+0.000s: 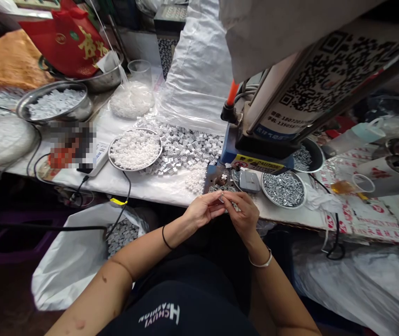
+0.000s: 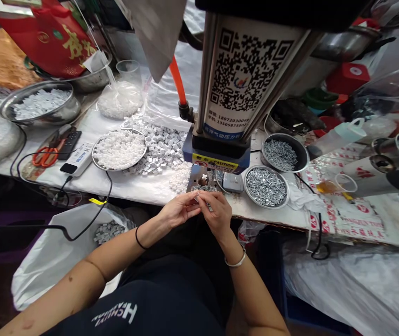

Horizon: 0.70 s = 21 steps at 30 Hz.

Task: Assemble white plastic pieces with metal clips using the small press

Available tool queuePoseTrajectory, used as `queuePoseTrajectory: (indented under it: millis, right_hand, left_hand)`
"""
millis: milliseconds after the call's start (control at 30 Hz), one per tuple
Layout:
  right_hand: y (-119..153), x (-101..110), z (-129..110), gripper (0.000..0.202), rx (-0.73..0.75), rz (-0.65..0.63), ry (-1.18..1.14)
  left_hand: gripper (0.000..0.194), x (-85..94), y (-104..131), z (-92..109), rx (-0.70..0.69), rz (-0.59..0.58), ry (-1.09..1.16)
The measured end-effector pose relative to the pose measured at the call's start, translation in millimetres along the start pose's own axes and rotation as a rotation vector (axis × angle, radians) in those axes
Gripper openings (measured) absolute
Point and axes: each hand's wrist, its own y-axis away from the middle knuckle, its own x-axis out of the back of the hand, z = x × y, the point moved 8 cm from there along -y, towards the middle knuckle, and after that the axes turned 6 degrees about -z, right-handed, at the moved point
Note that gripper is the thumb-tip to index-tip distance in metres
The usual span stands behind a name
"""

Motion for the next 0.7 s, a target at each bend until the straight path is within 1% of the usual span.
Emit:
queuePoseTrajectory:
  millis: [133,267,300,367,433,467,533,567,633,700]
  right_hand:
    - [4.8,-4.0,-5.1,0.018,0.178,0.01,0.096]
    - [11.7,-5.2,-17.5,0.029,0.411,0.049,0.151]
    - [13.2,-6.0,-19.3,0.033,0.448,0.049,0.156]
    - [15.3,-7.8,-19.7,0.037,0.474,0.044,0.16]
    - [15.4,-8.9,-16.4,0.035,0.446,0.03,0.147]
    - [13.9,-8.7,-13.0,0.031,0.407,0.02,0.128]
    - [6.7,-6.8,-0.7,0.023,0.268,-0.003,0.063]
    - [1.3,-4.8,8.2,0.019,0.175,-0.007,0.022]
    - [-11.5,0.8,28.0,0.012,-0.011,0.014,-0.052]
    - [-25.7,5.3,44.9,0.012,-0.136,0.047,-0.094]
  left_hand:
    - [0.005,1.4,-0.9,-3.1,0.008,0.036,0.059]
    - [0.005,-0.8,-1.2,-1.0,-0.053,0.021,0.072]
    - [0.005,-1.4,-1.3,-0.7,-0.07,0.014,0.068]
    - [0.008,-0.6,-1.5,-1.3,-0.097,0.015,0.046]
    - [0.014,2.2,-2.7,-1.7,-0.119,0.019,-0.004]
    - [0.018,3.5,-4.0,-1.0,-0.127,0.012,-0.056]
    - [0.026,6.5,-8.0,6.6,-0.18,0.002,-0.228]
    - [0.028,7.8,-10.0,16.0,-0.255,0.01,-0.341]
    - [0.029,5.8,-11.8,43.2,-0.491,0.038,-0.58]
    - [0.029,-3.4,-12.7,67.7,-0.725,0.031,-0.763]
